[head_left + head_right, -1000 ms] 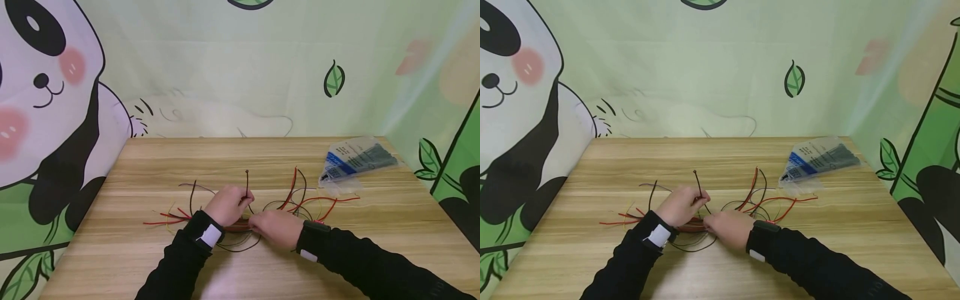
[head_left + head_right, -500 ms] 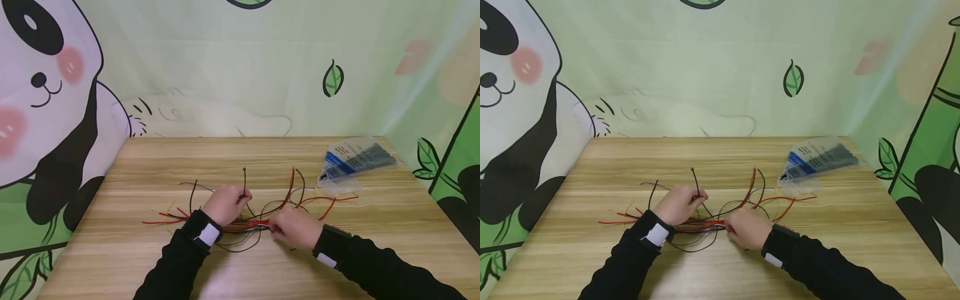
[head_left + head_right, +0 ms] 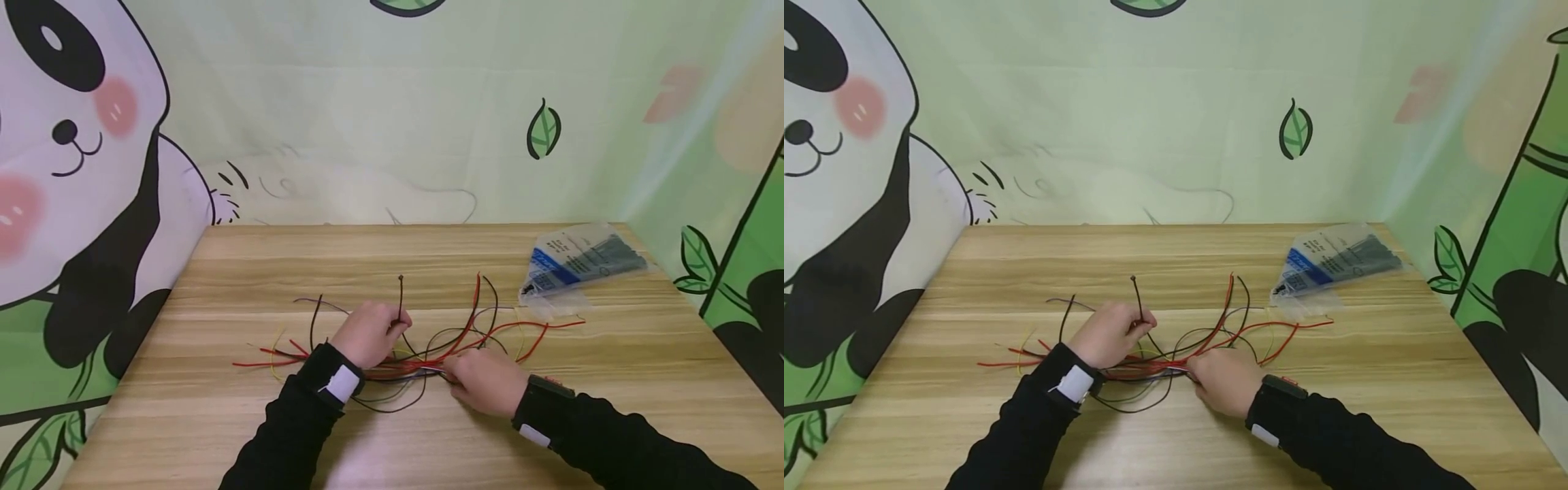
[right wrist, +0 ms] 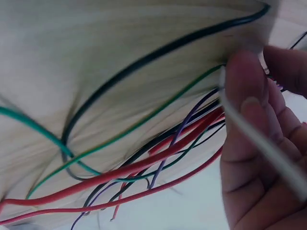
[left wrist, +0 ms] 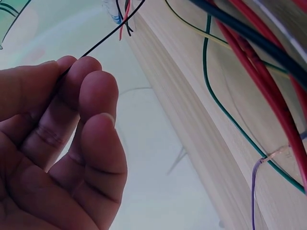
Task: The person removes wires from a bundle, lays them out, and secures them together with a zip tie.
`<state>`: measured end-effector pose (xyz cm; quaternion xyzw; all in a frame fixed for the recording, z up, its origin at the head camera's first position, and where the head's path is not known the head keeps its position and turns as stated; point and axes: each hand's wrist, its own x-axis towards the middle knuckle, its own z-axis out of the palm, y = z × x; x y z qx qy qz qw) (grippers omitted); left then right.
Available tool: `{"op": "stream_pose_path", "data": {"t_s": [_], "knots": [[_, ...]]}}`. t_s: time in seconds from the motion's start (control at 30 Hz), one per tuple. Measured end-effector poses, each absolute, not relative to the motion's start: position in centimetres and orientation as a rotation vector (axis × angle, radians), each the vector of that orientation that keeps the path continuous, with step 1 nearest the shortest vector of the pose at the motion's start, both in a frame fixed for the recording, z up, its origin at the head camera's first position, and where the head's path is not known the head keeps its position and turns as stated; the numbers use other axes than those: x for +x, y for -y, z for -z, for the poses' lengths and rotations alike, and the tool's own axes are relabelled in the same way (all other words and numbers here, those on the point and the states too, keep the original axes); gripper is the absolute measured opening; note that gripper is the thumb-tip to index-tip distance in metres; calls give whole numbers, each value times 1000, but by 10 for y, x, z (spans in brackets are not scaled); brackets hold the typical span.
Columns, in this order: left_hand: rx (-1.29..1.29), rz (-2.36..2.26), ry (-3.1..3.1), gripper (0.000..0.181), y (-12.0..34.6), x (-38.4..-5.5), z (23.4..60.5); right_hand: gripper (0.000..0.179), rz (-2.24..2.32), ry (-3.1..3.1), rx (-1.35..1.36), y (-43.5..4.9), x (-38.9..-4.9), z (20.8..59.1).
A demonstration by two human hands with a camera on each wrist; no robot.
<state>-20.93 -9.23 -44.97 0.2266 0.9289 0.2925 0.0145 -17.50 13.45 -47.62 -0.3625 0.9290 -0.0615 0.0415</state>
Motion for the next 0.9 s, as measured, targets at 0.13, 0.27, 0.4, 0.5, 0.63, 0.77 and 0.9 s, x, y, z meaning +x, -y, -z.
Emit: {"op": "stream_pose_path", "data": {"t_s": [0.13, 0.27, 0.4, 0.5, 0.63, 0.77, 0.9], "knots": [[698, -924, -2889, 14, 93, -209, 450, 12, 240, -2851, -1141, -129, -175, 481], [693, -919, -2891, 13, 94, -209, 450, 15, 279, -2889, -1108, -125, -174, 482], [699, -910, -2898, 13, 95, -210, 451, 21, 321, -2935, -1021, -119, -172, 481], [706, -904, -2905, 12, 95, -210, 452, 23, 324, -2932, -975, -114, -172, 481], [716, -888, -2905, 11, 96, -210, 453, 23, 365, -2838, -938, -110, -173, 481], [738, -880, -2892, 11, 96, -210, 455, 21, 489, -2726, -929, -111, -174, 479], [734, -876, -2897, 11, 96, -211, 456, 19, 574, -2698, -928, -111, -174, 475]]}}
